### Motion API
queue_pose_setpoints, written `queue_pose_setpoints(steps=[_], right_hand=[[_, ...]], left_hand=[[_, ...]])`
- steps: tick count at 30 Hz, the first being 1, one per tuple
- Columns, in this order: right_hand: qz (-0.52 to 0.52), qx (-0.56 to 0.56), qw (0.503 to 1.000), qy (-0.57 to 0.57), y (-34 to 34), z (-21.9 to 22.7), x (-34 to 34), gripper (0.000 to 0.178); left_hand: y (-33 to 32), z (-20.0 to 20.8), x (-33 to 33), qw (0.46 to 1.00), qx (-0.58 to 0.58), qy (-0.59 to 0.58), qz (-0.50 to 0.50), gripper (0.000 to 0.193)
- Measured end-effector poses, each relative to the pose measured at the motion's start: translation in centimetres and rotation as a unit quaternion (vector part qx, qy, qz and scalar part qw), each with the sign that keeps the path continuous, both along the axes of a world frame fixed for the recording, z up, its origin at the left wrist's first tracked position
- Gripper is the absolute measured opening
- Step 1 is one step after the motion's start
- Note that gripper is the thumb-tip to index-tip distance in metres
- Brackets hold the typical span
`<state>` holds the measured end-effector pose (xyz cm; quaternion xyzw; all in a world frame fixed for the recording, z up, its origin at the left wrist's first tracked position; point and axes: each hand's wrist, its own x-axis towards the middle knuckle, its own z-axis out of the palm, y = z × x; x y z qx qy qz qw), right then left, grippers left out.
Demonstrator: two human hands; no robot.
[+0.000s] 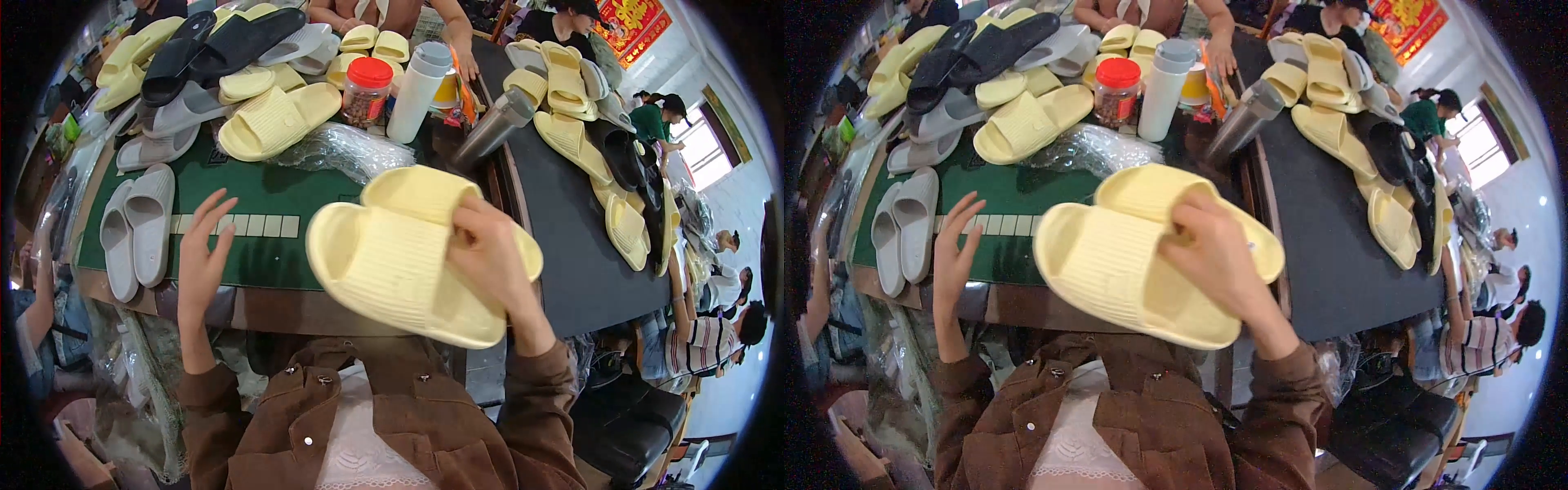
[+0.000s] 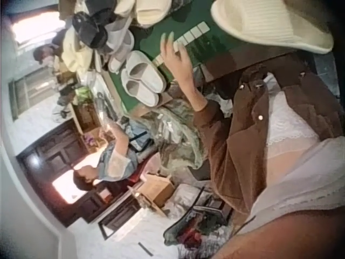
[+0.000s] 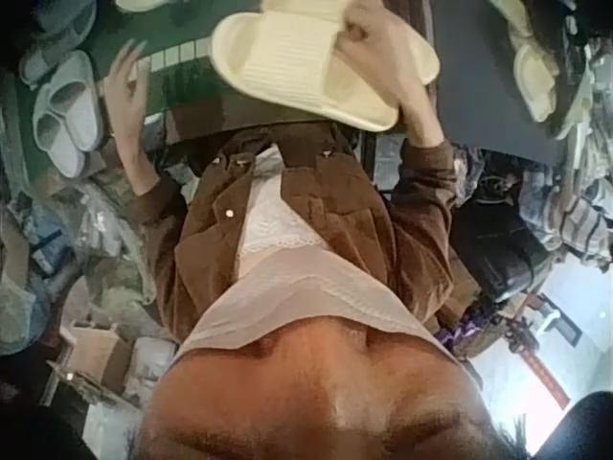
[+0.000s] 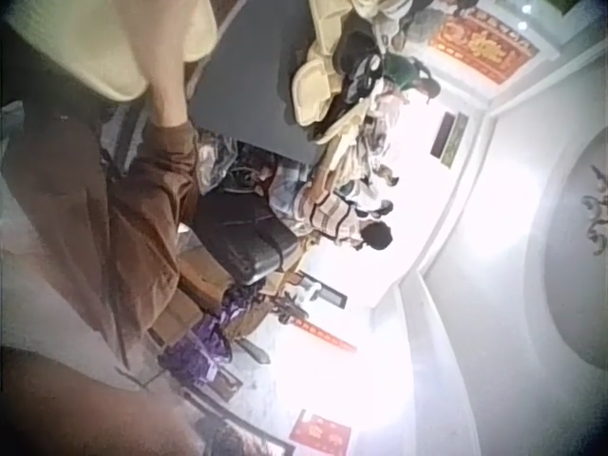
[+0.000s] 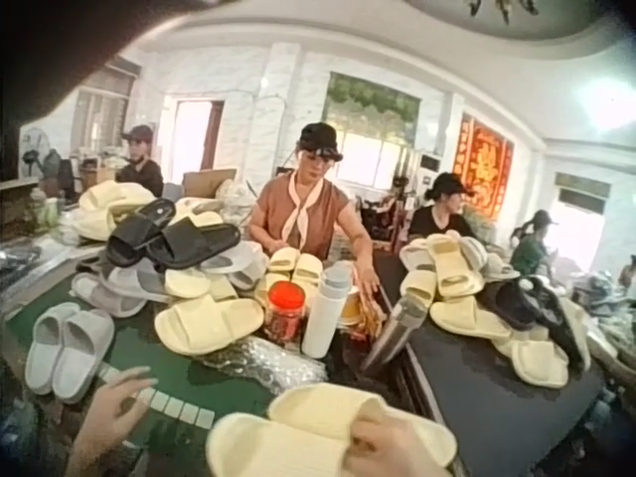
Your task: The person is inspecting and checking several pairs of yellow and grey plastic slippers for defects in a factory finishing area.
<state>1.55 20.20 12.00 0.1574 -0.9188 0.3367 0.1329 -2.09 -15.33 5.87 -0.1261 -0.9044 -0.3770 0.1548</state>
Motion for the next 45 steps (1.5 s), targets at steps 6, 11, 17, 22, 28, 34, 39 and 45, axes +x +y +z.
queue_pose_setpoints(steps=[6, 11, 17, 22, 28, 34, 39, 45], right_hand=[[0.020, -0.038, 0.999, -0.014, -6.0, -2.9, -2.9, 0.023], [-0.026, -0.168, 0.985, -0.040, -7.7, -8.6, -4.7, 0.020], [-0.017, -0.173, 0.979, -0.106, -8.9, -10.2, -3.6, 0.027], [0.017, -0.161, 0.987, 0.007, -7.0, -10.9, -3.5, 0.020], [-0.079, -0.121, 0.989, 0.021, -4.5, -10.2, -3.8, 0.025], [-0.115, 0.057, 0.990, -0.061, -4.0, -12.1, -3.1, 0.029], [-0.113, 0.109, 0.986, -0.057, -4.1, -11.0, -1.6, 0.020], [-0.046, 0.110, 0.988, -0.102, -3.6, -9.7, 0.3, 0.020]], left_hand=[[2.1, 0.8, 0.7, 0.998, 0.031, 0.035, -0.049, 0.031], [3.5, 0.1, 0.5, 0.997, 0.038, 0.022, -0.065, 0.035], [3.0, -2.6, 0.1, 0.998, 0.042, 0.021, -0.050, 0.043], [3.2, -2.3, 0.3, 0.997, 0.074, -0.016, -0.007, 0.045], [4.8, -1.8, 1.5, 0.994, -0.107, -0.036, -0.003, 0.045], [5.1, -2.6, 1.4, 0.990, -0.123, -0.058, -0.044, 0.057], [5.5, -3.3, 0.8, 0.990, -0.105, -0.052, -0.079, 0.058], [6.3, -6.0, -1.2, 0.995, 0.008, -0.015, -0.095, 0.046]])
